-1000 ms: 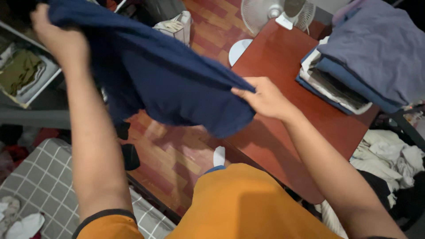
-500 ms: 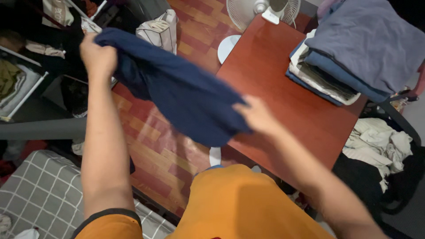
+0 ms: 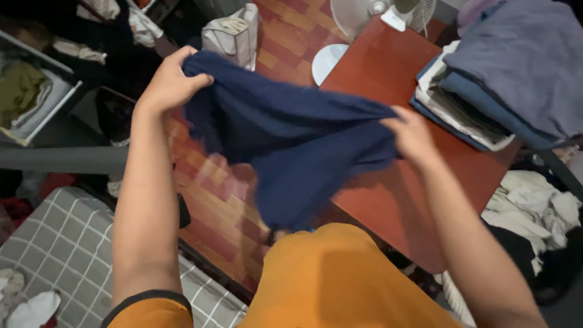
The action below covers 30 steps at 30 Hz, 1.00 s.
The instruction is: The person folds shirts by hand on a small table, placing them onto a stack.
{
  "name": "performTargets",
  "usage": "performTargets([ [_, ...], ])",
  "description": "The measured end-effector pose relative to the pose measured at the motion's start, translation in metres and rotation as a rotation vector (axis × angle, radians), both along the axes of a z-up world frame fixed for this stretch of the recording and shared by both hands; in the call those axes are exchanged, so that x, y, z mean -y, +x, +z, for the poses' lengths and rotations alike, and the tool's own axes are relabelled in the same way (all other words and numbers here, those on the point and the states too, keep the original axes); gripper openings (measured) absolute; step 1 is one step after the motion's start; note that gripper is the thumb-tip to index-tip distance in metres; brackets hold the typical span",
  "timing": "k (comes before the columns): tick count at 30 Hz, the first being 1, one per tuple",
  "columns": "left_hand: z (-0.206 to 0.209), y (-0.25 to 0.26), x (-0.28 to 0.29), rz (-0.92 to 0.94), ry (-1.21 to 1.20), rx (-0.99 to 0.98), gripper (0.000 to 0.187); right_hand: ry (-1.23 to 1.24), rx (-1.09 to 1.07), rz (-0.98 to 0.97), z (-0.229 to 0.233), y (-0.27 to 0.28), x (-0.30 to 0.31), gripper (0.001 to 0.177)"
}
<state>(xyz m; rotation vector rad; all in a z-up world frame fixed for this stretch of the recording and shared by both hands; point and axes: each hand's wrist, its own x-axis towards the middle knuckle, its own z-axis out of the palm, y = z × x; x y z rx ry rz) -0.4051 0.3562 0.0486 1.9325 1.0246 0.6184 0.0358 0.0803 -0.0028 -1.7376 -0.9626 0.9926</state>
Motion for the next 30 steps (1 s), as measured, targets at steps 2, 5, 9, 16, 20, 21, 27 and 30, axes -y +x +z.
performTargets([
  [2,0.003,0.020,-0.004,-0.049,0.066,0.064,0.030,0.012,0.085,-0.053,0.008,0.038,0.021,0.025],
  [5,0.004,0.056,-0.012,-0.075,0.238,-0.081,0.033,-0.027,0.320,-0.117,0.017,0.072,0.051,0.018],
  [9,-0.001,0.120,-0.014,-0.165,0.419,-0.132,0.035,-0.057,0.634,-0.194,0.034,0.097,0.089,0.016],
  [16,0.001,0.219,-0.013,-0.339,0.694,-0.168,0.032,-0.119,0.809,-0.415,0.037,0.152,0.165,0.020],
  [20,-0.003,0.266,-0.017,-0.361,0.728,-0.205,0.029,-0.422,0.753,-0.363,0.050,0.183,0.207,0.026],
  [21,-0.007,0.277,-0.018,-0.369,0.723,-0.216,0.030,-0.520,0.757,-0.295,0.051,0.190,0.217,0.028],
  [27,-0.067,0.334,-0.028,-0.341,0.753,-0.298,0.038,-0.361,0.937,-0.399,-0.011,0.203,0.250,0.022],
  [30,-0.107,0.358,-0.046,-0.246,0.516,-0.393,0.040,-0.478,0.947,-0.440,-0.036,0.209,0.248,0.026],
])
